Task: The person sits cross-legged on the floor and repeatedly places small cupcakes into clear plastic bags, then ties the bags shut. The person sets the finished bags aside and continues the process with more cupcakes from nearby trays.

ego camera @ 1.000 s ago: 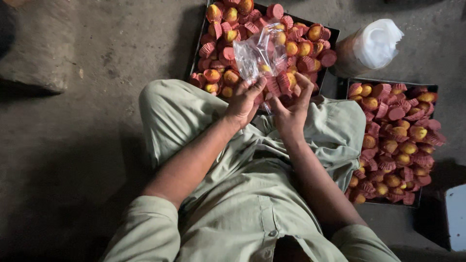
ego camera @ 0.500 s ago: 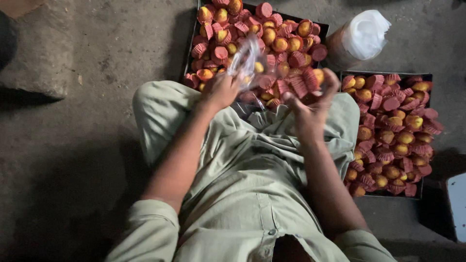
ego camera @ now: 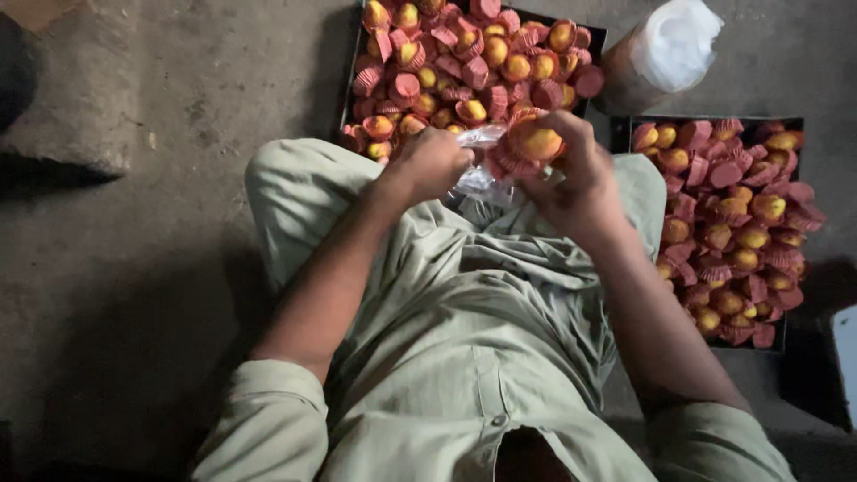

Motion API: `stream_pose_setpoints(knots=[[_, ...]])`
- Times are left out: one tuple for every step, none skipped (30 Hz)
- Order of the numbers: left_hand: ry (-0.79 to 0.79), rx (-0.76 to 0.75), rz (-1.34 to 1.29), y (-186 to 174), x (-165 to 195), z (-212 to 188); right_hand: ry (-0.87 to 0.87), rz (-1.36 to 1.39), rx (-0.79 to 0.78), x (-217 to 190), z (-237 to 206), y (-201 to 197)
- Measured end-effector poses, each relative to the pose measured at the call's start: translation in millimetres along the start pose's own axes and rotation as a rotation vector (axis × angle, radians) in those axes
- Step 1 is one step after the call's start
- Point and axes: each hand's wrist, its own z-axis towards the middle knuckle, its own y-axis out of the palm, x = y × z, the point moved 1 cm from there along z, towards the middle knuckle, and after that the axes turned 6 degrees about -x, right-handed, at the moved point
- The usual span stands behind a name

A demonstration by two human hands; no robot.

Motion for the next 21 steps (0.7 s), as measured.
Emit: stream_pose_setpoints(knots=[[-0.028, -0.050, 0.061, 2, 0, 1, -0.024, 0.095, 0.050, 2, 1, 3], [0.148, 0.097, -0.035, 2, 3, 1, 0.043, -0.088, -0.067, 4, 1, 5], [0.326, 0.248, -0.132, 2, 6, 1, 0.107, -0.274, -0.185, 7, 3, 6], [0.499, 0.406, -0.225, 0, 9, 1, 0.159, -0.458, -0.309, 10, 4, 7], [0.512, 0.389, -0.244, -1, 12, 2, 0.101, -0.377, -0.238, 11, 4, 7], [0.520, 0.364, -0.268, -3, 15, 3, 0.052, -0.289, -0.169, 11, 5, 7], [0.530, 0.339, -0.292, -6, 17, 4, 0.005, -0.201, -0.098, 11, 5, 6], [0.515, 0.170, -0.701, -9, 20, 6, -0.048, -0.240, -0.074, 11, 6, 8], [0.484, -0.008, -1.104, -12, 23, 8, -0.103, -0.281, -0.049, 11, 7, 9], [0.432, -0.203, -1.503, -15, 25, 9, -0.153, -0.320, -0.023, 12, 10, 11], [0.359, -0.112, -1.198, -18, 26, 9, -0.095, -0.357, -0.111, 14, 13, 15], [0.289, -0.026, -0.888, -22, 27, 10, -0.040, -0.396, -0.194, 17, 18, 16], [0.216, 0.063, -0.578, -25, 28, 12, 0.009, -0.434, -0.279, 21, 24, 17], [0.243, 0.105, -0.559, -26, 31, 14, 0.135, -0.526, -0.355, 26, 32, 16], [0.259, 0.146, -0.545, -26, 34, 17, 0.255, -0.617, -0.445, 32, 39, 15], [0.278, 0.180, -0.532, -25, 37, 20, 0.356, -0.699, -0.532, 38, 46, 14], [0.296, 0.266, -0.470, -23, 40, 23, 0.442, -0.775, -0.619, 45, 54, 13], [0.318, 0.353, -0.405, -20, 44, 28, 0.512, -0.815, -0.694, 51, 62, 13], [0.336, 0.435, -0.346, -17, 46, 32, 0.574, -0.838, -0.767, 58, 69, 13], [0.329, 0.375, -0.393, -13, 45, 36, 0.623, -0.843, -0.832, 64, 73, 13], [0.321, 0.320, -0.435, -10, 42, 41, 0.657, -0.836, -0.887, 71, 77, 15]])
